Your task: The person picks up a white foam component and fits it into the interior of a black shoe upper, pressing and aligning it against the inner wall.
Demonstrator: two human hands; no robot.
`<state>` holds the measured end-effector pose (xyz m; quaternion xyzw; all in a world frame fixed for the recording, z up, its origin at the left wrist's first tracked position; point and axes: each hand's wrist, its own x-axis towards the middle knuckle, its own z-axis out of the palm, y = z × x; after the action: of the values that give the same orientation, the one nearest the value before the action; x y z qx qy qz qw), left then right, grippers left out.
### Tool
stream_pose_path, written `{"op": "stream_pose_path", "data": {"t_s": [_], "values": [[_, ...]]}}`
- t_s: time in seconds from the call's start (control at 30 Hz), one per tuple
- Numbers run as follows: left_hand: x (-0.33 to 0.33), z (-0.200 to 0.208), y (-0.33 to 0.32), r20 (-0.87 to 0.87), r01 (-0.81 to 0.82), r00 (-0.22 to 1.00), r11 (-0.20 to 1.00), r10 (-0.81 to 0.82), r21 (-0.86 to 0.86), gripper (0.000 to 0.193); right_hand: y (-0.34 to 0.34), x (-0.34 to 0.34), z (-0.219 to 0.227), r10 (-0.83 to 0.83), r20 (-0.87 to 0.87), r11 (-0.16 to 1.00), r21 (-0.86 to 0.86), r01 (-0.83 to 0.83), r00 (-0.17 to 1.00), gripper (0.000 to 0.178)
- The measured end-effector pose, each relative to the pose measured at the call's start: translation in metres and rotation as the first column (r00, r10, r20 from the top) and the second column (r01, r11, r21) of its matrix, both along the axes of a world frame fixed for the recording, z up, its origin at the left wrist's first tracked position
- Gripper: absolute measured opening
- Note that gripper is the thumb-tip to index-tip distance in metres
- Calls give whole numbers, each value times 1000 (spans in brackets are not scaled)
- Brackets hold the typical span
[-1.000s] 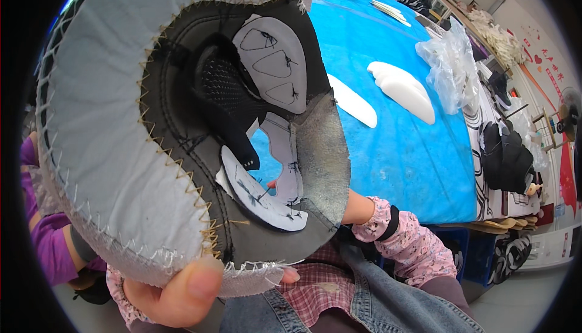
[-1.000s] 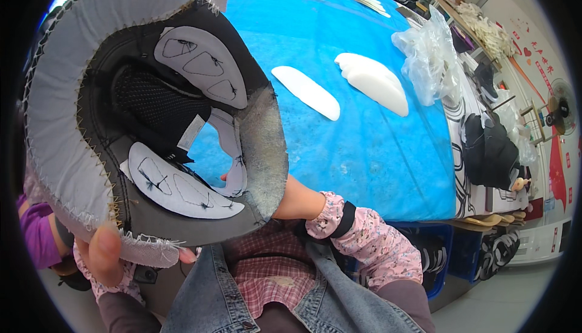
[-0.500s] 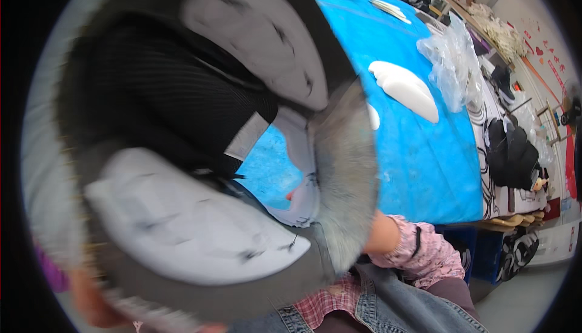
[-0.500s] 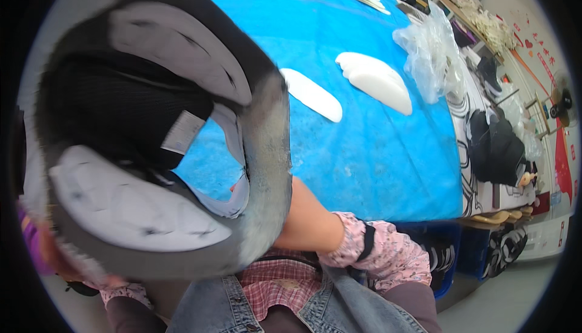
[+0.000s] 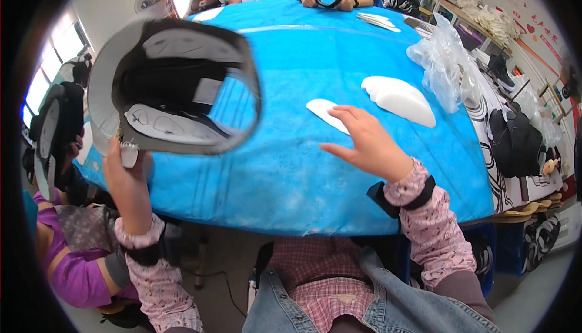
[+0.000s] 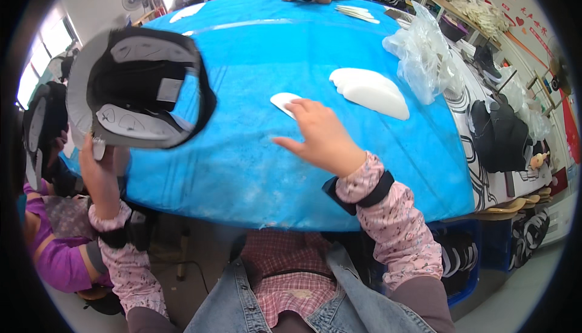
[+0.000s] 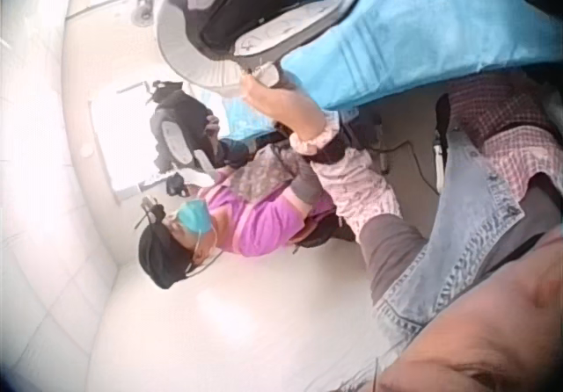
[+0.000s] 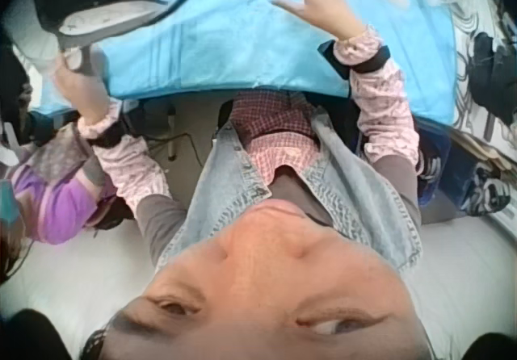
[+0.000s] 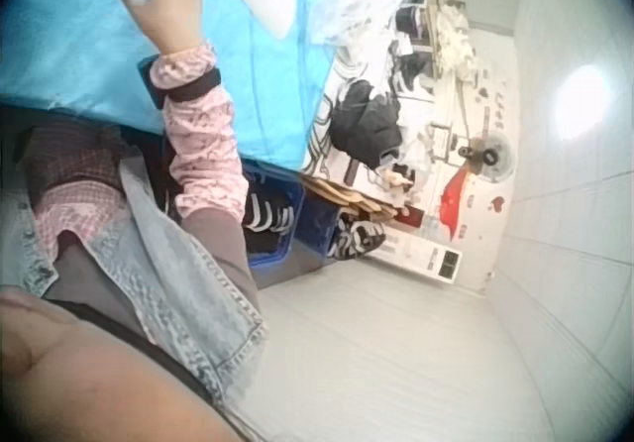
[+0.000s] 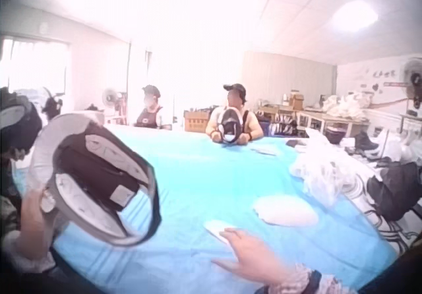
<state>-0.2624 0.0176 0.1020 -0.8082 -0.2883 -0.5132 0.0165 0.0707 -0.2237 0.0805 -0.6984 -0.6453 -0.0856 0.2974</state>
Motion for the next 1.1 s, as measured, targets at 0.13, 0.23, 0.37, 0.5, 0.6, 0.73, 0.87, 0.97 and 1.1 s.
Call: {"op": "stream_pose_path", "data": {"t_s": [0.13,0.23,0.37,0.5,0.6,0.73,0.87,0.97,1.1], "values": [[20,-8,51,861,782,448,572,-240,-247,38,-11,48,-34,-107,-16,958,-269,99,994,54],[19,-33,80,890,631,444,742,-107,-226,34,-11,63,-50,-119,49,971,-203,127,992,50],[-29,-84,133,97,-342,915,881,391,-326,31,2,72,-69,-22,23,999,-28,23,1000,50],[32,-69,87,871,598,490,713,37,-367,27,-3,81,-72,-73,-58,996,-52,70,996,44],[34,-38,67,848,622,531,680,-1,-388,29,-1,69,-58,-64,-65,998,-27,63,996,41],[65,-19,50,837,718,526,607,-153,-340,32,2,71,-56,-93,-73,995,-48,90,993,40],[96,-12,37,808,791,517,518,-282,-325,37,8,69,-71,-59,-153,998,-39,54,987,40],[147,0,26,859,866,396,444,-325,-230,36,-2,80,-66,-210,-47,975,64,213,976,42],[195,-24,30,917,902,283,403,-282,-155,34,1,81,-70,-308,-25,951,21,309,951,43]]}}
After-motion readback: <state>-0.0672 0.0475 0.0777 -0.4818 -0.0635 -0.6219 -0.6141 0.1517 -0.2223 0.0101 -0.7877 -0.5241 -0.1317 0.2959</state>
